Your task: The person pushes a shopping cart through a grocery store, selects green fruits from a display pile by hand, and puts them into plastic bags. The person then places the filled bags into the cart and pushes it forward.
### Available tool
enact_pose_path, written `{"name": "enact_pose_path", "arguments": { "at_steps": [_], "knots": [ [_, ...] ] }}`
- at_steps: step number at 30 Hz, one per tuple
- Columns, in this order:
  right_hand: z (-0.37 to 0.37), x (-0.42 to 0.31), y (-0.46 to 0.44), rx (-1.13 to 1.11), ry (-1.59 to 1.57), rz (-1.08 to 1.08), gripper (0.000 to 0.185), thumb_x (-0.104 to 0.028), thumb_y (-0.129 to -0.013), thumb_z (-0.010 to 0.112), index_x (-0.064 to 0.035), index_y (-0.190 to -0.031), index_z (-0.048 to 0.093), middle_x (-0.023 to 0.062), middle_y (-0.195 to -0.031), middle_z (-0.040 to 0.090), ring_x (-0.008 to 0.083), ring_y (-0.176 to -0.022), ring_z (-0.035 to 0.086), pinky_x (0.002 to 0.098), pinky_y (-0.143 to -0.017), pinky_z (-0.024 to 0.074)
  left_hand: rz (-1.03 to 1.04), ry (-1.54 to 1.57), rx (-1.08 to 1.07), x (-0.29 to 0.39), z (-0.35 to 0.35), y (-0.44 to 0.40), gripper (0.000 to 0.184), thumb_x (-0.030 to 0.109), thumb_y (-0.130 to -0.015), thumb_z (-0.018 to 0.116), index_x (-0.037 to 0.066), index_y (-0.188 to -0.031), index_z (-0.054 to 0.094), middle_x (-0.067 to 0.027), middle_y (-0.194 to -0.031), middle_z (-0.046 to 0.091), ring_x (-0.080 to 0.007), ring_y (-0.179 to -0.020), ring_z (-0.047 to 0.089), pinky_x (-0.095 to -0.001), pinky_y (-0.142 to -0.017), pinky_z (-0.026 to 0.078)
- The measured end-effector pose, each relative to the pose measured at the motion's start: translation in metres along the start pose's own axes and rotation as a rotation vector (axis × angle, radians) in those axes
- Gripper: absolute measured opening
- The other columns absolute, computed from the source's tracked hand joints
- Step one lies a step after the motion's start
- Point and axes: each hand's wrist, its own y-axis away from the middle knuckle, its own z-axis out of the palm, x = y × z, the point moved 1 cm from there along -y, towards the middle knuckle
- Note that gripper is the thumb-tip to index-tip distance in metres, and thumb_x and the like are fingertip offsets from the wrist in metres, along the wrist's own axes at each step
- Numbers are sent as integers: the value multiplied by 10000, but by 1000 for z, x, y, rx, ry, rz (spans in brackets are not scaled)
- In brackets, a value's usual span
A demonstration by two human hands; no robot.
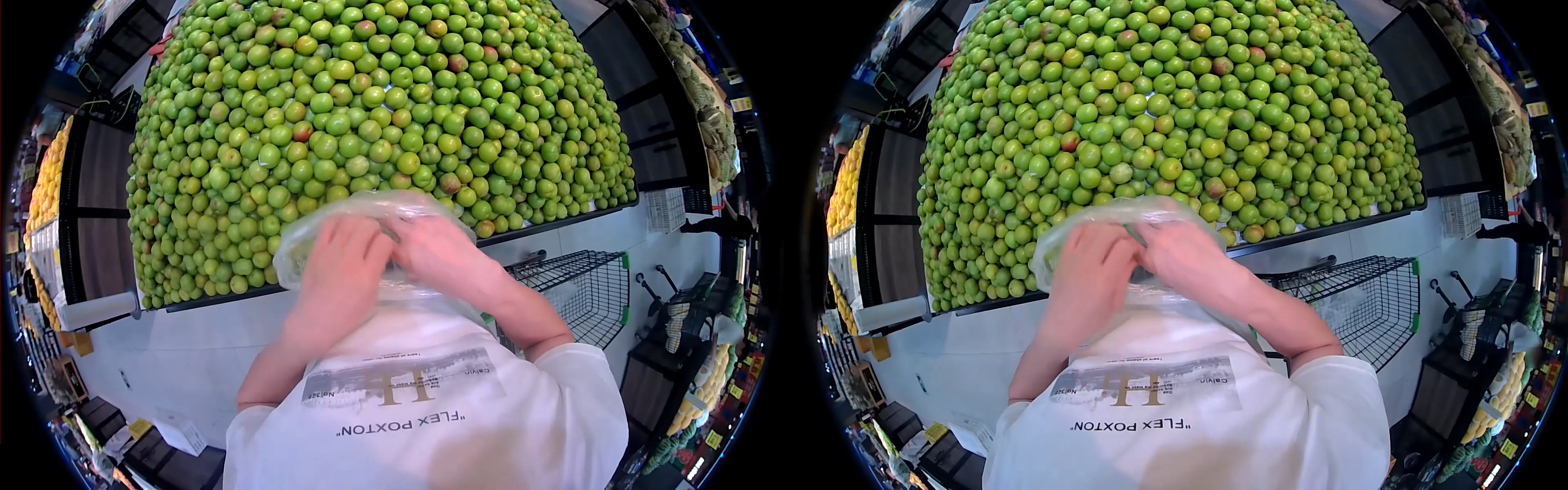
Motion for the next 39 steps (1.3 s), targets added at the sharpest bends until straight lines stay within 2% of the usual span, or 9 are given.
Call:
{"name": "enact_pose_path", "arguments": {
  "at_steps": [6,13,17,19,22,25,32,35,39],
  "knots": [
    [1,39,-2,-31,88,47,634,-52,-721,728,-64,-1326,541,162,-1266,622,379,-1136,626,463,-927,534,-177,-264,-163,-33,7,-17,915,139,-606,894,94,-1441,520,-197,-1581,359,-351,-1543,229,-502,-1271,193],
    [3,71,-16,70,30,99,530,-74,-664,810,-32,-1151,606,134,-1065,670,340,-1050,659,447,-886,539,-93,-158,-160,-44,22,-22,902,109,-619,887,99,-1440,513,-192,-1544,402,-374,-1494,310,-475,-1244,262],
    [-11,56,-15,189,-44,-10,395,-85,-732,805,-54,-1097,657,95,-974,677,292,-921,683,416,-818,554,-125,42,60,-50,24,-21,729,108,-678,865,60,-1348,581,-175,-1403,535,-372,-1296,507,-461,-1092,421],
    [-26,64,-7,480,-307,82,293,-53,-772,808,-48,-1049,712,96,-892,676,265,-835,654,360,-745,541,-100,105,150,-54,29,-15,642,106,-697,858,46,-1292,623,-166,-1341,581,-364,-1210,564,-455,-1027,464],
    [-50,117,5,859,97,332,208,-29,-832,766,-66,-1031,721,97,-923,696,294,-848,673,372,-726,564,-81,184,380,-53,33,-7,357,57,-759,838,23,-1092,715,-152,-1186,615,-326,-1091,590,-414,-928,484],
    [-50,170,26,686,334,644,322,-50,-863,700,-113,-1178,673,83,-1140,658,290,-1077,618,408,-863,553,-185,63,590,-52,35,-6,446,66,-773,838,18,-1187,677,-158,-1195,601,-330,-1146,564,-405,-961,460],
    [-37,198,22,453,348,635,377,-69,-866,664,-136,-1236,635,88,-1196,601,306,-1093,605,416,-887,556,-452,111,732,-59,28,2,736,125,-820,828,41,-1455,465,-147,-1253,555,-335,-1199,511,-416,-1034,410],
    [-49,183,17,445,286,636,372,-97,-867,673,-142,-1233,630,86,-1185,598,304,-1101,601,416,-900,553,-657,508,598,-73,43,21,749,120,-853,808,31,-1486,418,-154,-1294,551,-262,-1217,525,-368,-1009,437],
    [-42,162,-2,329,249,480,364,-159,-877,701,-153,-1234,632,81,-1169,604,297,-1108,598,414,-917,551,-717,1087,568,-76,64,33,481,91,-948,718,-3,-1365,497,-92,-1165,629,-126,-1008,595,-259,-851,478]
  ]
}}
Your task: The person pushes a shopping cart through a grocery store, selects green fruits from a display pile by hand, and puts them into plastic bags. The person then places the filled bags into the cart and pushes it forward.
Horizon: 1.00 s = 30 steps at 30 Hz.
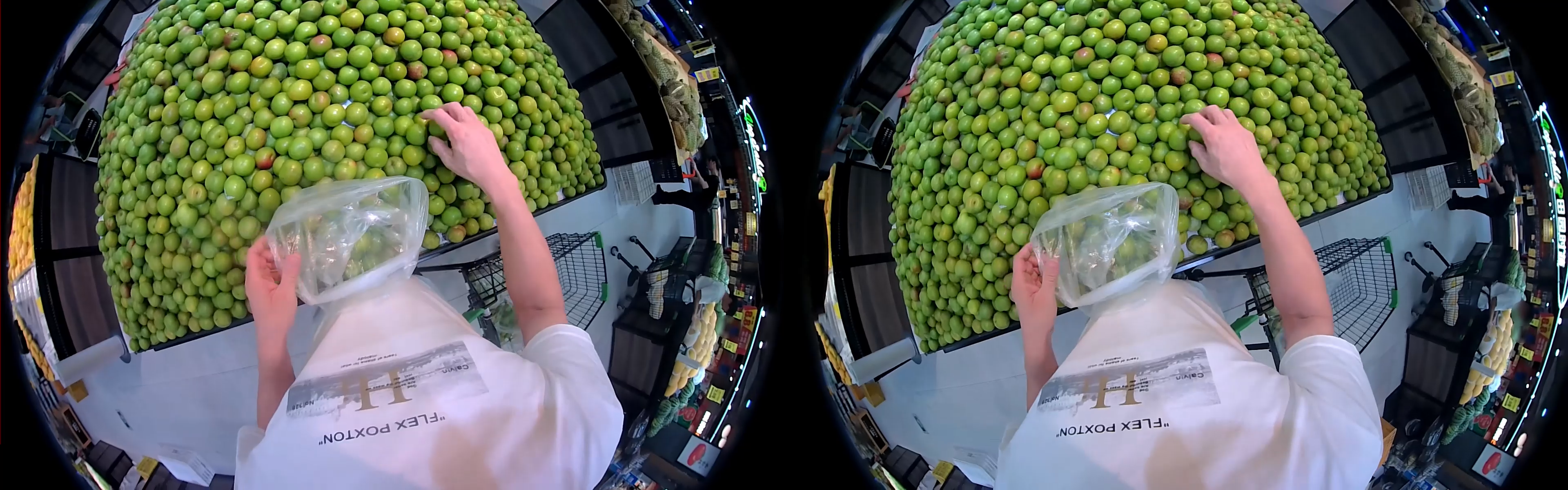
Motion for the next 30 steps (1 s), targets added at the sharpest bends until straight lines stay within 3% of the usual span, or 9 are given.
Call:
{"name": "enact_pose_path", "arguments": {
  "at_steps": [2,5,10,12,15,19,21,28,30],
  "knots": [
    [15,-4,-5,36,80,-79,371,-210,-876,724,-163,-1235,642,61,-1117,633,285,-1093,608,400,-892,560,18,130,-30,-3,0,2,363,78,-979,680,-11,-1301,536,-58,-1070,665,-79,-896,611,-217,-773,481],
    [24,-11,-13,-48,271,-146,338,-248,-871,734,-155,-1188,662,47,-967,675,268,-1009,653,393,-755,581,-63,236,-43,1,1,5,100,77,-1017,626,5,-1084,611,27,-809,655,5,-654,525,-163,-582,382],
    [23,-21,-26,-268,305,-27,372,-268,-922,696,-122,-1251,603,118,-1015,663,334,-917,683,436,-780,569,-69,266,9,6,5,7,89,93,-1017,634,19,-1061,616,39,-794,638,10,-617,491,-167,-546,350],
    [18,-19,-22,-118,105,-41,345,-262,-913,685,-91,-1200,601,152,-1019,650,332,-921,691,450,-754,575,-81,280,38,6,5,8,86,99,-1018,634,22,-1054,618,44,-785,631,11,-609,483,-167,-539,343],
    [-28,-61,-2,9,-373,9,373,-142,-932,691,-87,-1294,619,145,-1164,653,340,-1041,661,414,-897,545,-94,302,73,5,5,9,77,101,-1017,636,31,-1044,621,50,-780,623,12,-604,480,-166,-533,339],
    [-35,-129,36,-242,-716,-406,408,-92,-878,723,-90,-1275,628,132,-1170,651,333,-1095,634,406,-920,542,-105,329,66,5,7,10,66,102,-1010,646,45,-1034,624,58,-769,613,12,-587,470,-171,-511,328],
    [-18,-149,49,-599,-662,-412,360,-152,-883,707,-95,-1232,638,140,-1104,641,362,-1060,642,453,-870,547,-95,320,56,9,12,7,66,105,-1007,650,49,-1033,625,60,-767,611,14,-582,467,-174,-501,323],
    [65,-156,68,-654,-535,-480,347,-138,-819,693,-107,-1163,661,144,-1029,646,360,-1051,651,488,-858,543,-169,289,15,20,6,13,67,120,-1000,661,68,-1024,624,51,-780,636,15,-539,448,-183,-443,291],
    [72,-155,68,-672,-493,-499,344,-130,-823,681,-112,-1166,666,143,-1118,638,365,-1055,649,486,-879,542,-155,295,47,17,3,11,64,114,-999,660,68,-1024,624,44,-798,652,13,-549,469,-182,-448,308]
  ]
}}
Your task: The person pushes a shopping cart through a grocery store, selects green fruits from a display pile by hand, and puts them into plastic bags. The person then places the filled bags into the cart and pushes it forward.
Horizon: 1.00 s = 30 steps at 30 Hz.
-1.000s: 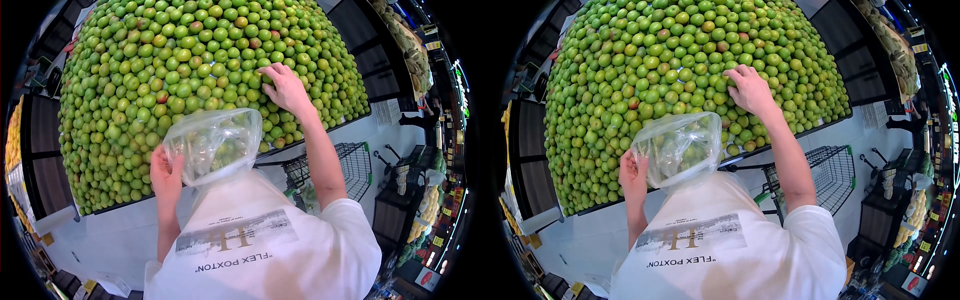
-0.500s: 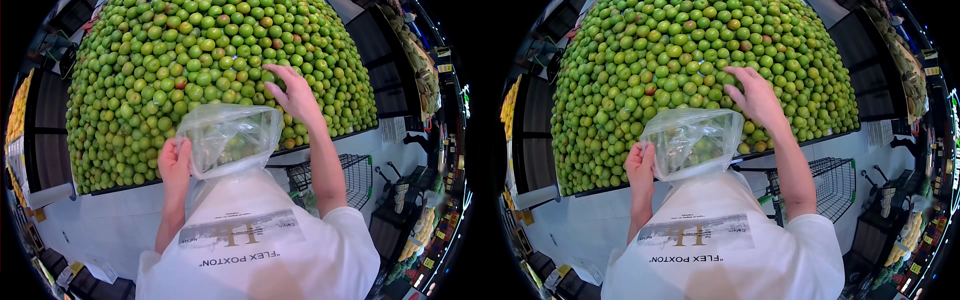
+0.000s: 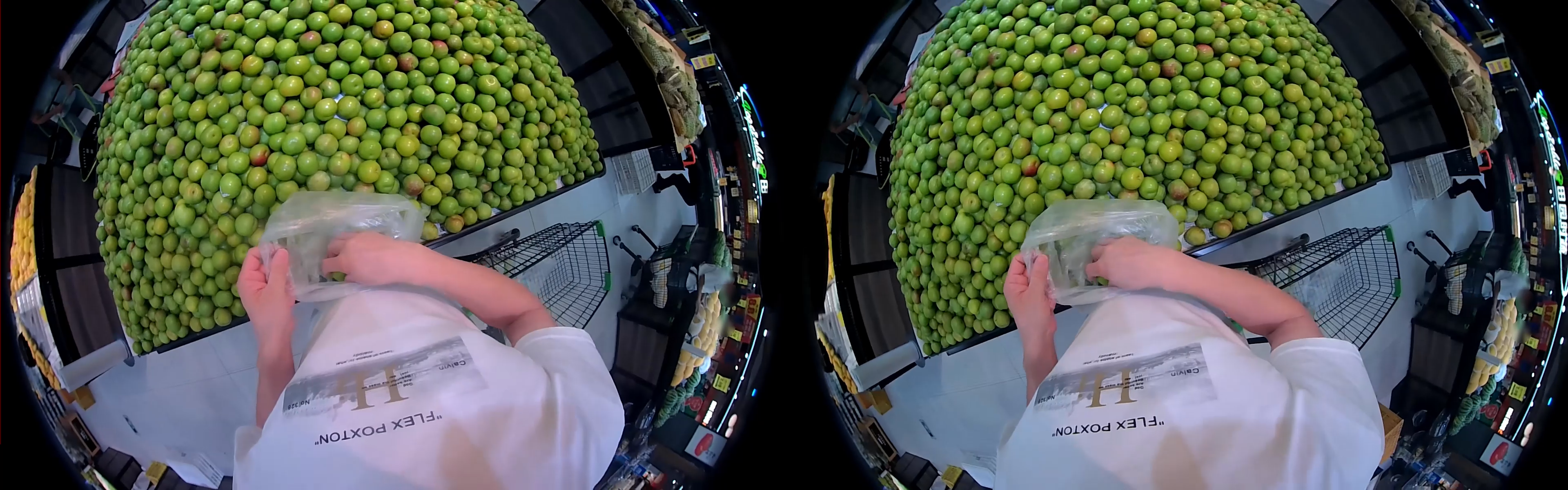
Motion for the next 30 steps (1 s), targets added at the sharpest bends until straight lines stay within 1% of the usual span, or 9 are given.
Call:
{"name": "enact_pose_path", "arguments": {
  "at_steps": [4,7,10,12,14,15,19,23,30],
  "knots": [
    [-1,-5,9,60,-2,26,319,-140,-829,661,-102,-1145,668,140,-1139,633,365,-1051,647,480,-881,542,13,3,26,-5,-5,-4,73,99,-1000,651,56,-1054,629,29,-824,671,7,-546,480,-188,-441,319],
    [-24,-17,23,295,69,-83,231,-124,-841,672,-89,-1069,685,136,-1023,652,346,-1051,647,470,-860,534,14,-30,38,-1,-10,-5,78,96,-1001,646,51,-1063,630,28,-830,672,13,-532,463,-183,-426,298],
    [-78,-22,53,461,-216,61,202,-99,-863,721,-67,-1058,682,132,-984,683,336,-963,681,441,-812,550,5,-66,48,-1,-18,-7,73,91,-998,649,52,-1056,630,34,-829,669,16,-525,447,-181,-421,286],
    [-102,9,67,761,36,168,221,-74,-866,744,-53,-1080,693,130,-938,673,309,-863,671,398,-762,555,7,-75,47,-1,-19,-7,72,87,-995,654,52,-1053,631,36,-829,668,17,-522,439,-181,-419,281],
    [-117,45,79,967,324,372,345,-69,-829,752,-90,-1164,672,116,-1070,671,318,-1003,654,422,-832,562,-5,-95,62,0,-15,-9,89,74,-985,665,50,-1063,629,34,-835,672,23,-539,443,-177,-440,290],
    [-119,64,83,904,420,527,458,-88,-806,773,-104,-1243,635,119,-1209,622,317,-1103,616,415,-864,563,-5,-95,63,0,-15,-10,89,74,-985,665,50,-1063,629,34,-835,672,23,-539,443,-177,-440,290],
    [-117,102,75,641,633,608,556,-33,-763,727,-124,-1294,589,157,-1336,522,360,-1152,570,416,-867,579,82,-154,8,1,-14,-17,178,30,-968,670,22,-1136,610,22,-878,661,-4,-703,547,-162,-624,419],
    [-118,105,67,566,737,647,442,-24,-766,697,-115,-1187,598,185,-1246,535,371,-1083,592,414,-735,594,236,-168,-11,0,-8,-15,372,-25,-932,679,2,-1282,556,-21,-1045,633,-70,-910,587,-209,-842,480],
    [-122,107,58,380,838,680,475,-30,-731,727,-123,-1176,591,188,-1171,522,325,-899,659,396,-669,574,389,-422,49,5,-1,1,615,-53,-882,703,18,-1442,460,-94,-1292,530,-174,-1183,545,-305,-1017,459]
  ]
}}
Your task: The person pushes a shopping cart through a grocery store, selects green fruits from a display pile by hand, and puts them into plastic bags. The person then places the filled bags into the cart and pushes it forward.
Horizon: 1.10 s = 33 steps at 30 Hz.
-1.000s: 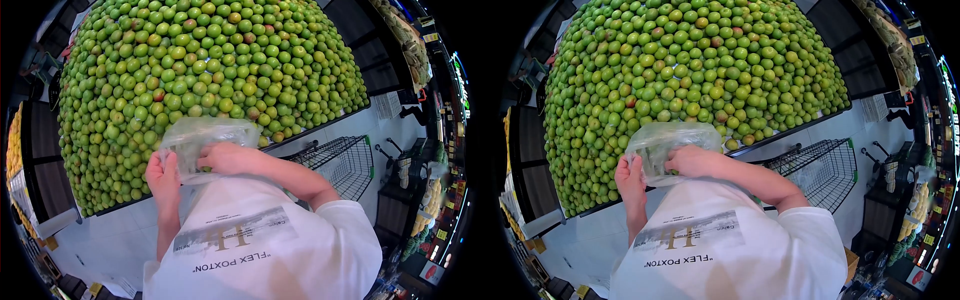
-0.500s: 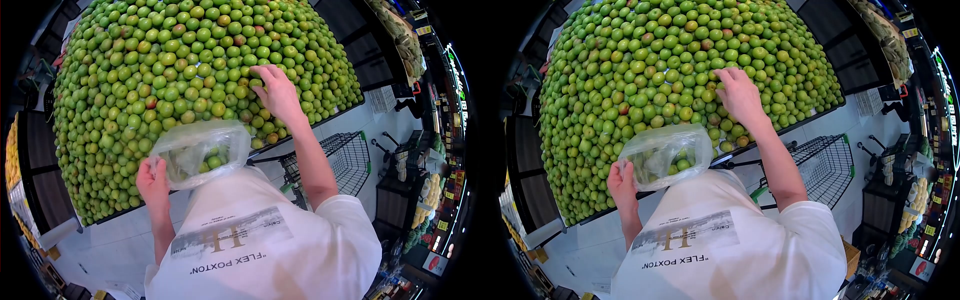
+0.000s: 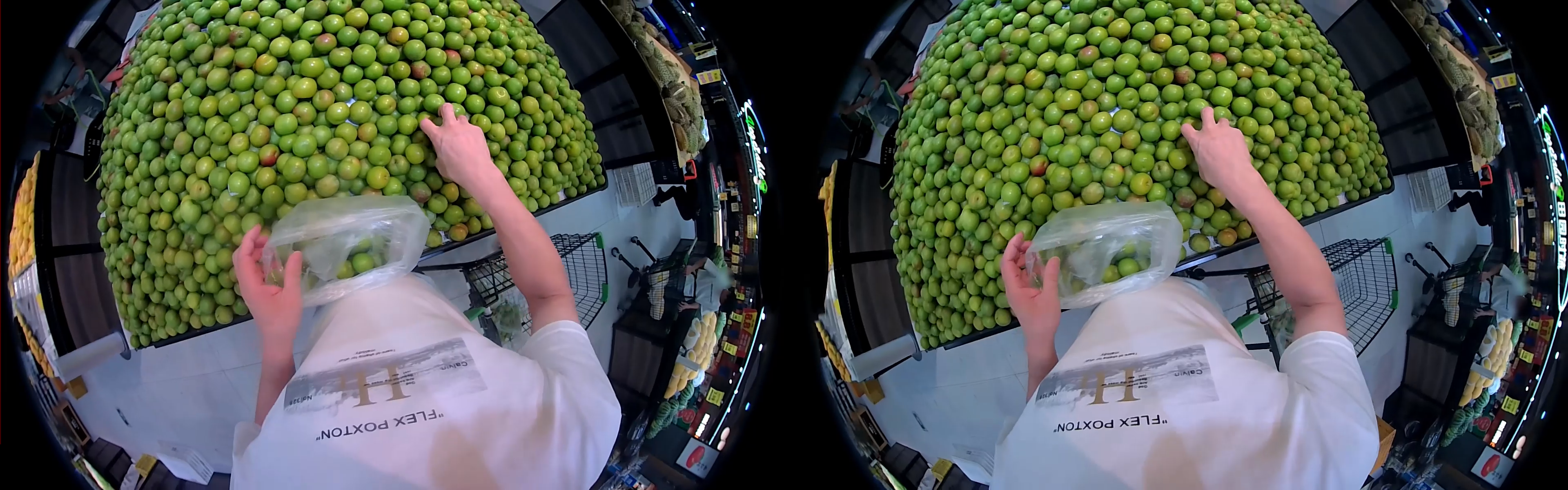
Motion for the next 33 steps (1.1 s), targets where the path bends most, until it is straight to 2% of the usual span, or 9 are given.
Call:
{"name": "enact_pose_path", "arguments": {
  "at_steps": [7,8,12,14,17,20,22,25,33],
  "knots": [
    [-28,7,8,102,-499,100,547,-102,-657,806,-139,-1157,587,161,-1263,510,365,-865,678,471,-757,578,113,-220,3,8,-1,-1,642,10,-854,750,30,-1441,490,-104,-1296,546,-207,-1215,526,-347,-1022,456],
    [-36,5,13,174,-648,129,533,-84,-670,799,-130,-1160,596,133,-1233,519,293,-848,669,405,-726,577,108,-224,16,10,-1,-1,642,10,-854,750,30,-1441,490,-104,-1296,546,-207,-1215,526,-347,-1022,456],
    [-85,-40,48,40,-1341,-257,503,-46,-702,783,-100,-1173,614,68,-1219,534,141,-845,598,252,-687,532,120,-237,-1,15,2,-9,600,5,-853,749,39,-1412,534,-97,-1264,559,-188,-1162,550,-325,-981,466],
    [-90,-74,62,-274,-1449,-486,490,-66,-707,796,-91,-1165,623,73,-1243,541,144,-828,598,259,-677,533,183,-285,-9,19,5,-15,573,5,-854,749,40,-1394,559,-96,-1249,562,-174,-1124,566,-307,-939,484],
    [-59,-122,65,-470,-1497,-508,489,-86,-718,777,-95,-1183,627,107,-1288,541,174,-824,621,297,-682,541,70,-255,-102,24,11,-26,414,14,-874,735,10,-1275,631,-81,-1097,609,-133,-984,605,-255,-814,506],
    [-30,-149,61,-540,-1234,-257,513,-123,-729,771,-92,-1220,622,159,-1264,571,252,-842,674,371,-710,563,154,-302,-166,5,11,-32,211,38,-933,698,-20,-1133,666,-43,-932,643,-81,-842,600,-218,-720,494],
    [-20,-159,62,-178,-921,-432,531,-168,-738,779,-85,-1238,622,205,-1135,630,340,-854,703,437,-734,569,-11,25,-71,2,13,-33,97,64,-988,653,-26,-1023,663,-6,-849,659,-51,-794,578,-206,-721,479],
    [-29,-161,67,-271,-723,-547,488,-172,-754,777,-76,-1211,635,220,-1006,663,368,-840,706,450,-739,569,-36,57,-9,-4,3,-37,110,90,-997,643,-16,-1001,674,0,-829,675,-36,-762,559,-211,-697,474],
    [-95,-122,21,-74,-1134,-517,241,-67,-842,729,-65,-1083,707,131,-976,699,325,-766,688,415,-688,563,-61,39,31,-17,-12,-40,119,103,-1002,645,-11,-976,669,21,-824,659,-34,-740,530,-196,-674,446]
  ]
}}
